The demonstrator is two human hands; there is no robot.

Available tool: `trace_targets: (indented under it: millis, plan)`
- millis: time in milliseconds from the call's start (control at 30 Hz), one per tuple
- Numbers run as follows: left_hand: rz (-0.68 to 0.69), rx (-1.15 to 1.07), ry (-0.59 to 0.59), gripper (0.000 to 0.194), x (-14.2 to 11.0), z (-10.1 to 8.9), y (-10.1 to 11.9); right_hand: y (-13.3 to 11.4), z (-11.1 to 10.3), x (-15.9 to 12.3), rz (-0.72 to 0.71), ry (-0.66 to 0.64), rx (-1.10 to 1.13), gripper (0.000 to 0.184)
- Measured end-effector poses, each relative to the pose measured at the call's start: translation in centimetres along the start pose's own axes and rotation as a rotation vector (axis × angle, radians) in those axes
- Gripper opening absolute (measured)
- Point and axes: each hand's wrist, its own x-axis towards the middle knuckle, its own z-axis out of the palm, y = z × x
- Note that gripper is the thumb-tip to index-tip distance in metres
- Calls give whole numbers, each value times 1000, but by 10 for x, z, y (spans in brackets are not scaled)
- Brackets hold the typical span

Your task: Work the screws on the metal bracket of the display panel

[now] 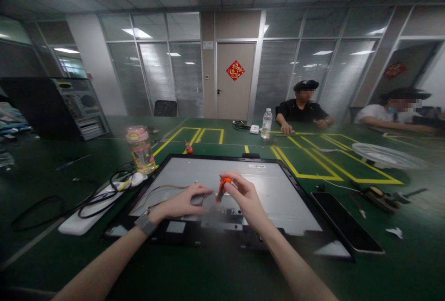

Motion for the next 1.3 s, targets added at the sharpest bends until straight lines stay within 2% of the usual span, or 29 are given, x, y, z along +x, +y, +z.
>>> trace_targets:
  millis: [100,200,300,400,500,600,800,967,1133,1300]
  plan:
    - [5,-5,1,54,1,1,0,-4,1,-1,16,-19,9,21]
    - [-5,-11,29,43,2,3,2,-7,2,-1,39,-41,-16,29]
    - [-3,-6,68,36,3,5,1,-8,3,0,-5,-33,-37,25]
    - [17,4,44,48,2,4,-1,-10,4,0,-60,-25,-18,15]
    - [22,2,16,57,1,2,-3,-11,4,0,-47,-32,-30,17]
    - [27,0,16,58,0,1,-3,-11,2,0,-12,-30,-70,26]
    - [18,-2,24,57,1,2,-2,-8,2,0,-56,-7,-52,16]
    - [24,1,26,56,1,3,-2,-7,1,0,-3,-22,-62,28]
    - [25,11,35,56,1,3,-3,-14,4,-1,-68,-12,-95,18]
    - [17,1,35,57,1,2,0,-22,6,0,-69,2,-183,25]
